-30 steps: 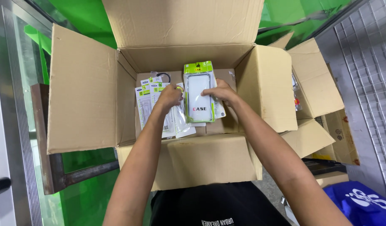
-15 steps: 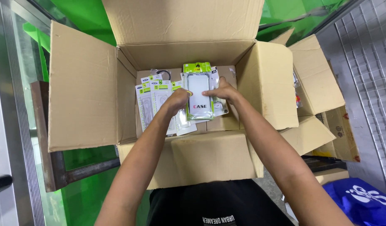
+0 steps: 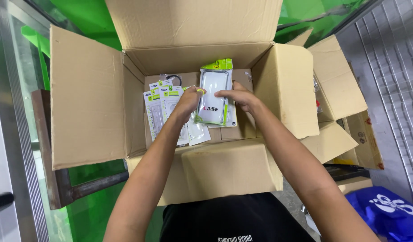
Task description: The recorder is organizing various boxed and packaged stationery items like phone cases and cables inside a large cardboard box.
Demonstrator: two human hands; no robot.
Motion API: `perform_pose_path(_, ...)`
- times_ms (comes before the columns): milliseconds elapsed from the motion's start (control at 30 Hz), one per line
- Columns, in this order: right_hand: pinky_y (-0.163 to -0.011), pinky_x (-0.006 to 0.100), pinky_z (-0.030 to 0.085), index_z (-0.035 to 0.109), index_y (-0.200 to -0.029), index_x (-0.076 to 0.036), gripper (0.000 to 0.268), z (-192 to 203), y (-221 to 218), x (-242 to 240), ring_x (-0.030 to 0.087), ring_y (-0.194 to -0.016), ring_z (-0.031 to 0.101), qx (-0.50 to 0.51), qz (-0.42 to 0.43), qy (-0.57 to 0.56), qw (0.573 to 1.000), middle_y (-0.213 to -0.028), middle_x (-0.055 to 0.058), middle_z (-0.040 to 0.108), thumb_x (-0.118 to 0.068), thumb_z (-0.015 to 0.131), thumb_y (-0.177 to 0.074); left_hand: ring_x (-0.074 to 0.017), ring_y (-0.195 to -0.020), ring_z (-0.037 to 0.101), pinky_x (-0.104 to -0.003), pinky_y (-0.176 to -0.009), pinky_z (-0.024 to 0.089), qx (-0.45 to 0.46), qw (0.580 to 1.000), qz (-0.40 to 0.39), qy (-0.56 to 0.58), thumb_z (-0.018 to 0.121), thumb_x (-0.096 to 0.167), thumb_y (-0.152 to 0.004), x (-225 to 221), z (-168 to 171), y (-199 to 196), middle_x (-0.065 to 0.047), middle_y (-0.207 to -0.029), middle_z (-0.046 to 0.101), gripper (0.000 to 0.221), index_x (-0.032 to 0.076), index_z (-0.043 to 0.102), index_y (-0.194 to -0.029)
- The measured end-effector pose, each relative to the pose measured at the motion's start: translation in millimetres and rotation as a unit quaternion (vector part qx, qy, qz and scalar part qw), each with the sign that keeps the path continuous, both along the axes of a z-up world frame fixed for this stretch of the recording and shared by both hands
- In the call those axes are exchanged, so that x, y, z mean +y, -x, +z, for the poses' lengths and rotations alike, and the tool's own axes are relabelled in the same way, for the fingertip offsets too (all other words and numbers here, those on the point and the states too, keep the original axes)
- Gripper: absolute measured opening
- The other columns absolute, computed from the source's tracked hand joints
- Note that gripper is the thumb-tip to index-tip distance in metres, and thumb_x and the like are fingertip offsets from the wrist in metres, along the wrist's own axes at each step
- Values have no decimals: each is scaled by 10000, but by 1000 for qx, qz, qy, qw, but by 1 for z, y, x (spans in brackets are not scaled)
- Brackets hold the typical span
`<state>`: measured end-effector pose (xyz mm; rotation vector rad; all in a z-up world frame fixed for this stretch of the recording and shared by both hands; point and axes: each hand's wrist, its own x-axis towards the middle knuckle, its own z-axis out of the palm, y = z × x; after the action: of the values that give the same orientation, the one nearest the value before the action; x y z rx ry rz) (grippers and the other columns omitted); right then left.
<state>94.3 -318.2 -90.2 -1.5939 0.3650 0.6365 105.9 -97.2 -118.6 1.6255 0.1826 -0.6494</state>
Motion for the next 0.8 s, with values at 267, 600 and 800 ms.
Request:
perform_pose_path(267, -970, 379, 534, 526, -1340, 20, 769, 11, 5, -3, 235, -1149, 669, 7, -43, -10, 999, -1240, 163, 689, -275, 860, -713, -127, -808, 579, -284, -718, 483, 14, 998, -5, 64, 527, 205, -1025, -1, 30, 12, -56, -951, 677, 221, 60, 668, -1112)
perform_pose_path(600, -856, 379, 621, 678, -1178, 51, 540, 27, 5, -9, 243, -954, 746, 26, -30, -135, 990, -1082, 164, 758, -249, 812, -750, -105, -864, 580, -256, -755, 475, -84, 996, -12, 24, 539, 200, -1032, -5, 57, 31, -41, -980, 683, 204, 67, 669, -1116)
perform_pose_path(800, -858, 375, 614, 641, -1242, -42, 613, 39, 15, -8, 198, -1027, 730, -50, 20, -13, 998, -1138, 104, 748, -338, 855, -749, -88, -820, 595, -248, -654, 454, -11, 994, 62, 86, 590, 183, -992, 4, 52, 29, -12, -937, 694, 180, 63, 704, -1063)
